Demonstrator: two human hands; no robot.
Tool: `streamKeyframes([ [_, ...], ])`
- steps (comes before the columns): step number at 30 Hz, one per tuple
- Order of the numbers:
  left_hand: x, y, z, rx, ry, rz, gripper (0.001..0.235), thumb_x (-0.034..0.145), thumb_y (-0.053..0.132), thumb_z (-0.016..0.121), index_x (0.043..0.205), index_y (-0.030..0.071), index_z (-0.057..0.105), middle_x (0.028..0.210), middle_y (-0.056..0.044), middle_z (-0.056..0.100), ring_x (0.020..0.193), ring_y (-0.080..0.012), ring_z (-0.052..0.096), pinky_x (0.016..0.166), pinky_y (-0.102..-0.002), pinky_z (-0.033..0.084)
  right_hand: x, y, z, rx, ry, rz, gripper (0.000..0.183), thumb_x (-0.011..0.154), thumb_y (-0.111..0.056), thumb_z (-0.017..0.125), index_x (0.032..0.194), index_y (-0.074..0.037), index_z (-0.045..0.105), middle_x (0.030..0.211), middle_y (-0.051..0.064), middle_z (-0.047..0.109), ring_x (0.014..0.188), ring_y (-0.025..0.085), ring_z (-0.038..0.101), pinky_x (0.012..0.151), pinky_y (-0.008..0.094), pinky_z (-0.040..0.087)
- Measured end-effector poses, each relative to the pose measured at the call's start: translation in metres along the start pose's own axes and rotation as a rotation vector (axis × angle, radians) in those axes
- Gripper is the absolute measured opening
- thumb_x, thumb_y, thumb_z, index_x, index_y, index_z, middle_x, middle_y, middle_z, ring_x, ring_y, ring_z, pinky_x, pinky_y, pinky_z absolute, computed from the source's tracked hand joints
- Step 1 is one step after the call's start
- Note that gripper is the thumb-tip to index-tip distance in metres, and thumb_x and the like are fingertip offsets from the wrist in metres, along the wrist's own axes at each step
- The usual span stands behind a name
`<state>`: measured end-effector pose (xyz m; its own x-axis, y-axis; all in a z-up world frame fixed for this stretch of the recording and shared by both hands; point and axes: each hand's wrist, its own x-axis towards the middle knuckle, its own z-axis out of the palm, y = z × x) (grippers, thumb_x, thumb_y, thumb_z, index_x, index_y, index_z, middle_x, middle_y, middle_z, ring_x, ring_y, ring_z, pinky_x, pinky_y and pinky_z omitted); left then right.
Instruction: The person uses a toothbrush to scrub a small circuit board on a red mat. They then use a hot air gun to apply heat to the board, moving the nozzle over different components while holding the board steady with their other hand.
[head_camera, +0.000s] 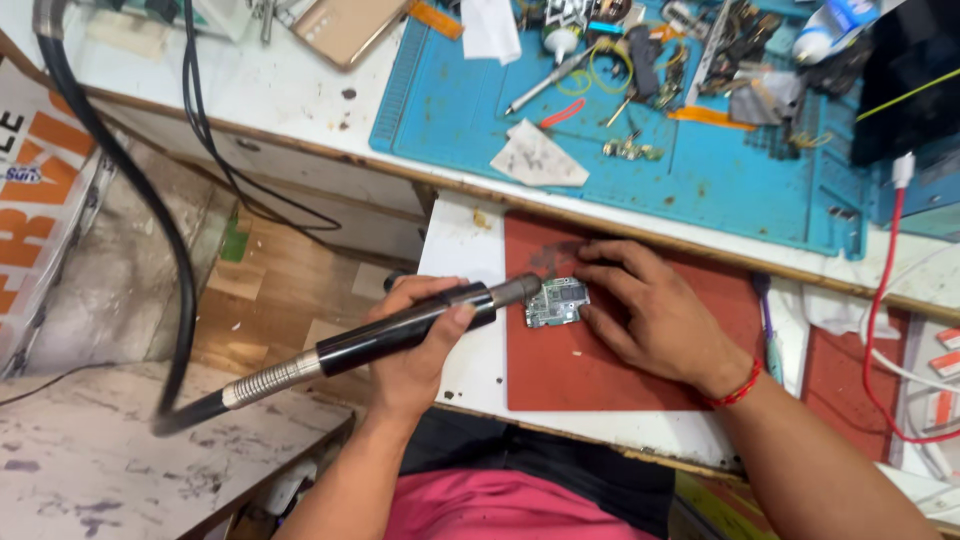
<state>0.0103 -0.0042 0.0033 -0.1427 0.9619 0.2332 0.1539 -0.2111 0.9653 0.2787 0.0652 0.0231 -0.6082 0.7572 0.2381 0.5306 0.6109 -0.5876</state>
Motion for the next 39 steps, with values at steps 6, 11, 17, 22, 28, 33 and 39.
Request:
streamKeyframes([
  [6,0.005,-0.005,0.000,0.021,-0.066,0.122,0.030,0.086,0.020,0.085,0.107,0.004,0.071,0.105,-0.008,0.073,0.096,-0.0193,0.071,0.090,-0.032,0.056,-0.004,0.003,0.001,0.001,-0.016,0.030,0.042,0.081,-0.013,0.074,0.121,-0.002,0.067,0.135,0.017,0.059,0.122,0.035,0.060,0.100,0.042,0.052],
  [11,0.008,-0.004,0.000,0.114,-0.122,0.187,0.033,0.085,0.027,0.087,0.105,0.006,0.071,0.105,-0.006,0.073,0.099,-0.0211,0.072,0.090,-0.034,0.057,0.000,0.005,-0.002,0.004,-0.044,-0.044,0.043,0.076,-0.013,0.074,0.117,-0.003,0.067,0.136,0.018,0.057,0.124,0.036,0.059,0.103,0.044,0.050],
  [17,0.007,-0.001,-0.003,0.093,-0.131,0.295,0.033,0.086,0.027,0.086,0.105,0.005,0.069,0.105,-0.005,0.075,0.103,-0.0201,0.068,0.098,-0.037,0.054,0.000,0.002,-0.001,0.010,-0.027,0.025,0.042,0.080,-0.011,0.073,0.120,-0.001,0.066,0.135,0.017,0.058,0.122,0.035,0.060,0.100,0.042,0.052],
  [22,0.005,0.000,-0.004,0.049,-0.106,0.247,0.034,0.086,0.028,0.085,0.105,0.005,0.070,0.102,-0.006,0.074,0.104,-0.0225,0.065,0.096,-0.036,0.054,-0.004,0.003,0.003,0.002,0.000,0.045,0.042,0.082,-0.009,0.071,0.122,-0.001,0.065,0.136,0.016,0.058,0.121,0.034,0.060,0.098,0.040,0.053],
  [28,0.004,0.004,-0.003,0.091,-0.045,0.159,0.031,0.085,0.026,0.085,0.103,0.005,0.072,0.100,-0.007,0.074,0.099,-0.0227,0.066,0.093,-0.036,0.053,-0.002,0.003,-0.001,0.003,-0.011,-0.020,0.045,0.081,-0.007,0.069,0.125,-0.001,0.065,0.136,0.017,0.056,0.121,0.035,0.060,0.097,0.041,0.053],
  [33,0.000,0.000,-0.002,0.071,-0.012,0.204,0.032,0.086,0.028,0.084,0.104,0.005,0.071,0.102,-0.006,0.074,0.098,-0.0204,0.069,0.097,-0.037,0.052,-0.004,0.000,0.001,0.001,-0.042,0.099,0.042,0.080,-0.007,0.067,0.122,-0.002,0.066,0.137,0.015,0.057,0.115,0.032,0.063,0.093,0.039,0.054],
  [39,-0.001,-0.004,0.000,0.064,-0.047,0.208,0.032,0.087,0.028,0.083,0.103,0.003,0.071,0.100,-0.007,0.074,0.103,-0.0229,0.066,0.093,-0.035,0.054,-0.005,0.001,-0.002,-0.041,0.006,-0.052,0.046,0.079,-0.010,0.070,0.123,0.001,0.064,0.137,0.020,0.055,0.122,0.038,0.059,0.100,0.042,0.051],
])
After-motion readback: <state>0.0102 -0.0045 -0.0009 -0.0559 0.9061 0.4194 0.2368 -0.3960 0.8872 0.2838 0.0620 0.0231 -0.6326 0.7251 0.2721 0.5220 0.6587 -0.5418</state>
